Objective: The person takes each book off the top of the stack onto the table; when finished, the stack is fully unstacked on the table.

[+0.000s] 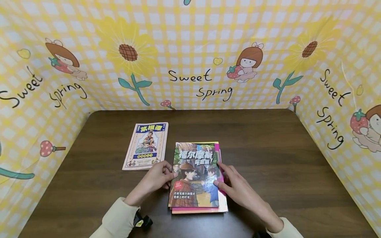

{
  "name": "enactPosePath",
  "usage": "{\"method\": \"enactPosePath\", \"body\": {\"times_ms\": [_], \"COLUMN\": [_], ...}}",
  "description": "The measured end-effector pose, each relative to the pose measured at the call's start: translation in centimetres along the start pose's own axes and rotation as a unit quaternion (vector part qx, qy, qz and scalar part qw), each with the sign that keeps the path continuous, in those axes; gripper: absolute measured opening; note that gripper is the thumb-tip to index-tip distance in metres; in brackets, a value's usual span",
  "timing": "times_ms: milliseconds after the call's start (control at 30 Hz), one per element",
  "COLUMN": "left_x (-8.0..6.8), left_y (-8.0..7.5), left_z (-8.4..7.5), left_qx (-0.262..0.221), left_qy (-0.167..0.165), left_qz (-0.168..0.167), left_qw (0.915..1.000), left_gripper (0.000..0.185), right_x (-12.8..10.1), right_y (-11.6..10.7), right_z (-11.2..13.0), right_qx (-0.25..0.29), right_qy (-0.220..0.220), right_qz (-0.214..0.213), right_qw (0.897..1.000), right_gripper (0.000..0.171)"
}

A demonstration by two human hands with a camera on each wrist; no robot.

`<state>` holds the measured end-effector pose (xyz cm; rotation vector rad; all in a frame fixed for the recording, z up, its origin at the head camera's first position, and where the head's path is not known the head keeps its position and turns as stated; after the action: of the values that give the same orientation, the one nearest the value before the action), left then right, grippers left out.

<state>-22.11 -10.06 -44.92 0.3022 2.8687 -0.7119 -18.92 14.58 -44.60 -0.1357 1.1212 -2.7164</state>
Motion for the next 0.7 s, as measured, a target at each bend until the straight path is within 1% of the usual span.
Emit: {"method": "enactPosePath", "body": {"times_ms": [100,167,233,300,367,433,533,600,667,700], "left_x": [-0.2,-0.6,-1.1,-1.7,-2.3,-2.9,-3.5,-3.6,-3.6,-3.5], "left_y": [-0.2,-0.7,-1.7,-3.4,-5.6,-8.2,-11.7,-13.5,-14.9,-15.3], "left_z": [0.3,0.5,0.6,0.7,0.8,0.7,0.1,-0.6,-1.4,-1.7], "left_qx": [-0.043,-0.071,-0.09,-0.093,-0.081,-0.063,-0.02,0.02,0.075,0.097], "left_qy": [-0.006,-0.007,-0.004,0.002,0.004,0.007,0.017,0.033,0.053,0.06], "left_qz": [0.026,0.042,0.049,0.038,0.005,-0.038,-0.098,-0.127,-0.155,-0.165], "left_qw": [0.9987,0.9966,0.9947,0.995,0.9967,0.9973,0.9948,0.9912,0.9836,0.9797], "left_gripper": [0.018,0.019,0.02,0.021,0.023,0.025,0.029,0.031,0.032,0.032], "right_x": [-0.1,-0.1,-0.2,-0.3,-0.2,-0.1,-0.1,0.0,0.0,-0.1], "right_y": [0.0,0.0,0.1,0.2,0.1,0.0,-0.1,-0.1,0.1,0.2], "right_z": [-0.2,-0.4,-0.6,-0.7,-0.6,-0.5,-0.5,-0.6,-0.6,-0.6], "right_qx": [-0.004,-0.002,0.007,0.017,0.023,0.025,0.022,0.021,0.022,0.023], "right_qy": [0.001,0.003,0.004,0.004,-0.002,-0.004,-0.001,0.003,0.006,0.007], "right_qz": [0.006,0.015,0.022,0.028,0.03,0.031,0.03,0.029,0.031,0.033], "right_qw": [1.0,1.0,1.0,0.999,0.999,0.999,0.999,0.999,0.999,0.999], "right_gripper": [0.067,0.067,0.067,0.068,0.068,0.068,0.068,0.069,0.069,0.07]}}
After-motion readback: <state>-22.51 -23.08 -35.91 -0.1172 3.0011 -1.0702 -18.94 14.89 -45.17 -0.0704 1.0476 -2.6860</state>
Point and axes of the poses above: each hand's wrist, its own x-axis towards the middle knuckle, its own y-axis out of the palm, z = x × y, the point moved 9 cm from there along x, towards the middle knuckle, and after that the axes turned 3 degrees about -z, right-handed, at the moved point
